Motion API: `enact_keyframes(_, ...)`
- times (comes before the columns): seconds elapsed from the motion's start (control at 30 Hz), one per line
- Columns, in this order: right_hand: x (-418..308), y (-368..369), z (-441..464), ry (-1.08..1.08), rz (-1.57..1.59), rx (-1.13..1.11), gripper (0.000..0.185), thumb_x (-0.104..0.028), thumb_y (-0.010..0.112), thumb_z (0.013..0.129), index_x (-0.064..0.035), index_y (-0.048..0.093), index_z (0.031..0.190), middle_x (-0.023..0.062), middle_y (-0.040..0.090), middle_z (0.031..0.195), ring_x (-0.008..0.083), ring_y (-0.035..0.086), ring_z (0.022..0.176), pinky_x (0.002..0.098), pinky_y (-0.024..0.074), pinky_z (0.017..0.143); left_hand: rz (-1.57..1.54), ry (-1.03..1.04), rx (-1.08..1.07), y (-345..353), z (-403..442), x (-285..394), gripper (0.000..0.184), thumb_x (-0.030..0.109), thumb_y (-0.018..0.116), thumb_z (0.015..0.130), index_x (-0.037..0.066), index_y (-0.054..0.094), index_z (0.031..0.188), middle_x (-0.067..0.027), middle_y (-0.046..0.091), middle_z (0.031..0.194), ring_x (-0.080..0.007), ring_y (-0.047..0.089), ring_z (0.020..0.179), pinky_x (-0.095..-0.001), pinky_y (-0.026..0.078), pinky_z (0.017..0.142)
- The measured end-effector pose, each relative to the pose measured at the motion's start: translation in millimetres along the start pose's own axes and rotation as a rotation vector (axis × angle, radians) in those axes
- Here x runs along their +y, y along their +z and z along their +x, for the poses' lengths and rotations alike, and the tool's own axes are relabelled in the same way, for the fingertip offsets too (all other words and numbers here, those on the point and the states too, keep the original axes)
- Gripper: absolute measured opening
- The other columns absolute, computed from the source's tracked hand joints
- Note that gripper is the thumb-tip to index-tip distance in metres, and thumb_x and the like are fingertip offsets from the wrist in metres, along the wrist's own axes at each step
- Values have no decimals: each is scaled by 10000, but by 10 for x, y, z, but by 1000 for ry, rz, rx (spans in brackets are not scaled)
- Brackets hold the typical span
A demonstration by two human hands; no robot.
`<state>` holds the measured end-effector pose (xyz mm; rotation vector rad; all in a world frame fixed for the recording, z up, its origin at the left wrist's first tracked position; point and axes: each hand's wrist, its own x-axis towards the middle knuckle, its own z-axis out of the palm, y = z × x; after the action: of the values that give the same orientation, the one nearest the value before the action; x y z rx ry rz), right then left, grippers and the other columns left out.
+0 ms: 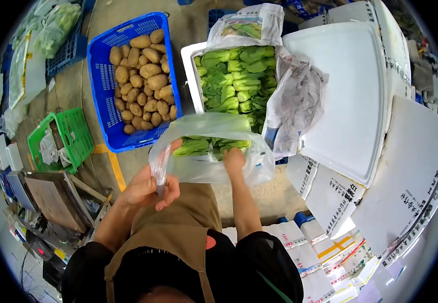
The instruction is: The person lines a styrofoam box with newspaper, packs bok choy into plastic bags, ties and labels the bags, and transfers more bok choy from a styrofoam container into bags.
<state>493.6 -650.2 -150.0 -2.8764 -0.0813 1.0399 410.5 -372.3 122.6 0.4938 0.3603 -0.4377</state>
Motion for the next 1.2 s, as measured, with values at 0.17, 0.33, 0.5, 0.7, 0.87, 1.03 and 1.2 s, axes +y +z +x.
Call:
enact_keyframes(0.17,20,581,492,-658,206,198,338,-117,588,737,5,560,1052,252,556,1043,455,511,962,507,417,865,30,-26,41,-34,-18,-47,1066,537,653,775,154,-72,1456,-149,576,733,-147,512,491,-237,406,448)
enact_keyframes(0.33,-222,95,567,-882,-188,-440,315,-181,563,751,-14,607,1014,206,640,897,376,607,828,431,487,788,-54,-19,90,-87,-93,87,1108,483,715,740,101,-46,1450,-187,596,754,-176,542,507,-258,416,437)
enact_keyframes(0.5,-989,-2186,120,-828,540,-1096,273,-187,601,825,-40,624,1055,164,653,794,289,643,851,361,507,748,-74,-131,116,-165,-182,21,1091,424,739,738,62,-11,1443,-207,603,768,-192,556,548,-268,421,472)
enact_keyframes(0.7,-725,-1499,2998,-174,792,210,631,-270,671,812,-38,424,1345,90,599,1039,188,560,918,289,448,791,-113,-178,192,-192,-249,41,1121,405,775,703,43,13,1440,-232,613,829,-207,585,638,-273,435,566)
enact_keyframes(0.87,-1119,-1412,3949,491,796,275,652,-453,646,792,40,526,1201,212,527,1238,353,517,1118,419,443,898,-227,-59,481,-145,-270,-118,1098,327,798,660,-20,89,1423,-270,615,874,-262,629,736,-265,437,649)
enact_keyframes(1.03,-1365,-1503,4077,648,669,381,558,-440,604,818,69,606,1045,240,590,1124,395,573,1022,453,470,861,-223,-79,550,-122,-255,-3,1073,311,779,652,-40,110,1413,-258,610,857,-229,603,704,-244,426,644)
enact_keyframes(1.2,-1182,-1271,4449,684,1122,509,578,-411,645,766,113,607,1008,280,598,1082,394,596,989,467,455,879,-210,-70,586,-122,-196,69,1049,311,758,654,-43,121,1408,-241,612,851,-201,587,682,-242,429,643)
